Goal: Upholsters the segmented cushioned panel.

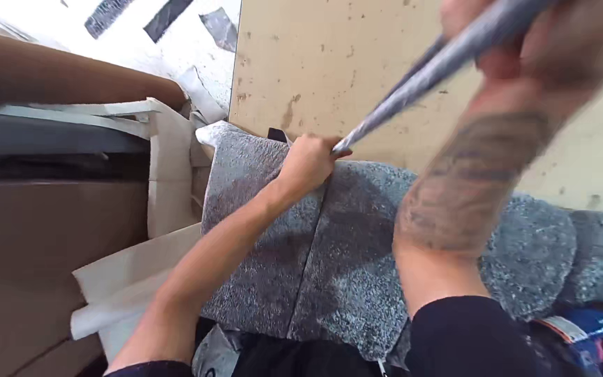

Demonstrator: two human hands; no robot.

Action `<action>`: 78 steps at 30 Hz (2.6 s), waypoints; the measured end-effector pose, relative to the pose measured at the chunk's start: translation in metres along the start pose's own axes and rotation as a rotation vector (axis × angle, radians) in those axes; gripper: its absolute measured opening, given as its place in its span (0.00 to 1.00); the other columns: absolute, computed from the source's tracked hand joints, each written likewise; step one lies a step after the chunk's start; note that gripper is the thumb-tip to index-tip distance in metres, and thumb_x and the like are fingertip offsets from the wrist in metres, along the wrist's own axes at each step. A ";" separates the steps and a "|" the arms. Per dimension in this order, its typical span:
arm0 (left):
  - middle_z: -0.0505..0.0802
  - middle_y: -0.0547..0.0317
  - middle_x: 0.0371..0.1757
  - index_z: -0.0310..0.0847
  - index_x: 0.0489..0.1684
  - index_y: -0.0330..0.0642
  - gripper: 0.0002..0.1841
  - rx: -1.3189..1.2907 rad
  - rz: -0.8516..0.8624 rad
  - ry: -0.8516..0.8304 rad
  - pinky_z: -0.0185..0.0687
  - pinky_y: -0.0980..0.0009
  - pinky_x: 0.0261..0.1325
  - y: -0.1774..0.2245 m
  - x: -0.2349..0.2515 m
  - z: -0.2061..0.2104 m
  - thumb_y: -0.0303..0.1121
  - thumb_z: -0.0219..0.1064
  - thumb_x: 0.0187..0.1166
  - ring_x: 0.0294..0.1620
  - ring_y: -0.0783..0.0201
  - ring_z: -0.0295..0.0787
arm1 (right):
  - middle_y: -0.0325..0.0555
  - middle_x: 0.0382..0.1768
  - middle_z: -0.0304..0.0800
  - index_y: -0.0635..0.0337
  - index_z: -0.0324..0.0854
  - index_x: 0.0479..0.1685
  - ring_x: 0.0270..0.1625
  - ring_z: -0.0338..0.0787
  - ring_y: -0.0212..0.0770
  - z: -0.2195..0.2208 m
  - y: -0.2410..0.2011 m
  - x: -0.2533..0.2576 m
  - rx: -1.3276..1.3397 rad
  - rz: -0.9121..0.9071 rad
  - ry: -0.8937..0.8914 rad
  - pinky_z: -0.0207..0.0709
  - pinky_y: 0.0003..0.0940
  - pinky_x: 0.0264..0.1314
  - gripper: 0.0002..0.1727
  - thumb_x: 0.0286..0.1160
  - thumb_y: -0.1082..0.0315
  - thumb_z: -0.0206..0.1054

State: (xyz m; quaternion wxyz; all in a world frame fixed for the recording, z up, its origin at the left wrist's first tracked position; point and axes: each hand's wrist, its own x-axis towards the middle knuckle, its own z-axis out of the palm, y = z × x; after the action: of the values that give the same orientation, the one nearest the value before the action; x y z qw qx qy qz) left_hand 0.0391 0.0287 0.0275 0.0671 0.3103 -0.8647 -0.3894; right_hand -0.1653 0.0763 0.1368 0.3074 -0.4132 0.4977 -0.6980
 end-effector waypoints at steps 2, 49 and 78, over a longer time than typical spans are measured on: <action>0.98 0.57 0.44 0.91 0.61 0.46 0.16 -0.205 0.063 -0.067 0.91 0.57 0.51 0.013 -0.057 -0.045 0.36 0.73 0.77 0.42 0.64 0.95 | 0.30 0.29 0.90 0.49 0.88 0.33 0.35 0.89 0.26 0.013 -0.055 -0.054 -0.113 -0.283 -0.569 0.86 0.25 0.38 0.12 0.83 0.62 0.61; 0.93 0.38 0.53 0.89 0.51 0.32 0.13 -0.316 -0.630 -0.300 0.79 0.43 0.71 -0.005 -0.406 0.149 0.31 0.66 0.77 0.61 0.44 0.89 | 0.45 0.40 0.99 0.59 0.95 0.33 0.50 0.97 0.39 0.079 0.008 -0.385 -0.810 0.185 -0.614 0.89 0.43 0.59 0.21 0.85 0.59 0.58; 0.92 0.36 0.58 0.87 0.59 0.33 0.19 -0.091 -0.460 -0.443 0.77 0.41 0.72 -0.021 -0.405 0.149 0.38 0.68 0.79 0.65 0.41 0.88 | 0.69 0.80 0.75 0.79 0.75 0.75 0.88 0.69 0.61 0.135 0.035 -0.514 -1.430 -0.015 -0.630 0.53 0.52 0.94 0.27 0.82 0.71 0.47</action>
State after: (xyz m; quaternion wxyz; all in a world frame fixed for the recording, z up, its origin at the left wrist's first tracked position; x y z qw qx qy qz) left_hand 0.3199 0.3505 -0.0387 -0.1986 0.4020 -0.7471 -0.4906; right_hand 0.1958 0.4377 -0.0139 0.0885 -0.6930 0.7130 -0.0596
